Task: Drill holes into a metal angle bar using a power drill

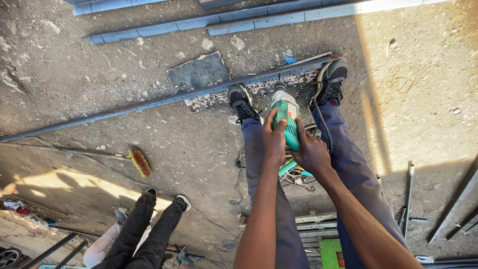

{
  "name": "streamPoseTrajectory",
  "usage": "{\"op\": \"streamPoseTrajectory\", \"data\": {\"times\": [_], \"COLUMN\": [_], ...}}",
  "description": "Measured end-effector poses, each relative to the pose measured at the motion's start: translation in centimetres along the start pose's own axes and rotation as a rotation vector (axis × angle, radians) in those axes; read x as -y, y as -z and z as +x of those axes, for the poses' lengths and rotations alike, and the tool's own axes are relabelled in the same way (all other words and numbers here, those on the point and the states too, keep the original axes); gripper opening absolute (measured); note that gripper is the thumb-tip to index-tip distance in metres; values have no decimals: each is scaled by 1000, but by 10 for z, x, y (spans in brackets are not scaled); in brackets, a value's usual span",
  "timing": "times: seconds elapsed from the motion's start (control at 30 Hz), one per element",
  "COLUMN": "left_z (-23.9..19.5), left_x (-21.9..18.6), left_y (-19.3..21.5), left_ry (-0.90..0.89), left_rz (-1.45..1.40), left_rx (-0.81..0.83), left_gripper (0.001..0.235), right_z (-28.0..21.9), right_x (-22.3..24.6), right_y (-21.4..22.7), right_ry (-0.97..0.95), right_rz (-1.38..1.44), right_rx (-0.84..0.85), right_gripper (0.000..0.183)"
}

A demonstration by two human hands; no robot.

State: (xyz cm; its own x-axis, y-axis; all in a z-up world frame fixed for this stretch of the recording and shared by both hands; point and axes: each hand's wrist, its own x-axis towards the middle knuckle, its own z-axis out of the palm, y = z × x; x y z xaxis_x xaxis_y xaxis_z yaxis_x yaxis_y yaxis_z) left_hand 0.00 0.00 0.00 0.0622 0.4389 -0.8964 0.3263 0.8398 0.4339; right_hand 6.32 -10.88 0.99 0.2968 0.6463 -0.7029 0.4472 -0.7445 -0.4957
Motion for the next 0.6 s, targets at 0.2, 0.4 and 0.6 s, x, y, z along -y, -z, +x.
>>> {"op": "streamPoseTrajectory", "data": {"times": [0.2,0.4,0.6], "left_z": [3,0,28], "left_x": [-3,-10,13], "left_y": [0,-6,-13], "left_ry": [24,101,-333], "left_rz": [49,164,817], "left_rx": [1,-138,-458], "left_gripper": [53,45,20], "right_z": [-2,3,8], "right_x": [-5,10,-1], "right_y": [-9,5,-4], "right_ry": [-11,-21,-53], "right_rz": [-11,30,-7], "right_rx": [-19,-4,102], "right_gripper": [101,99,103]}}
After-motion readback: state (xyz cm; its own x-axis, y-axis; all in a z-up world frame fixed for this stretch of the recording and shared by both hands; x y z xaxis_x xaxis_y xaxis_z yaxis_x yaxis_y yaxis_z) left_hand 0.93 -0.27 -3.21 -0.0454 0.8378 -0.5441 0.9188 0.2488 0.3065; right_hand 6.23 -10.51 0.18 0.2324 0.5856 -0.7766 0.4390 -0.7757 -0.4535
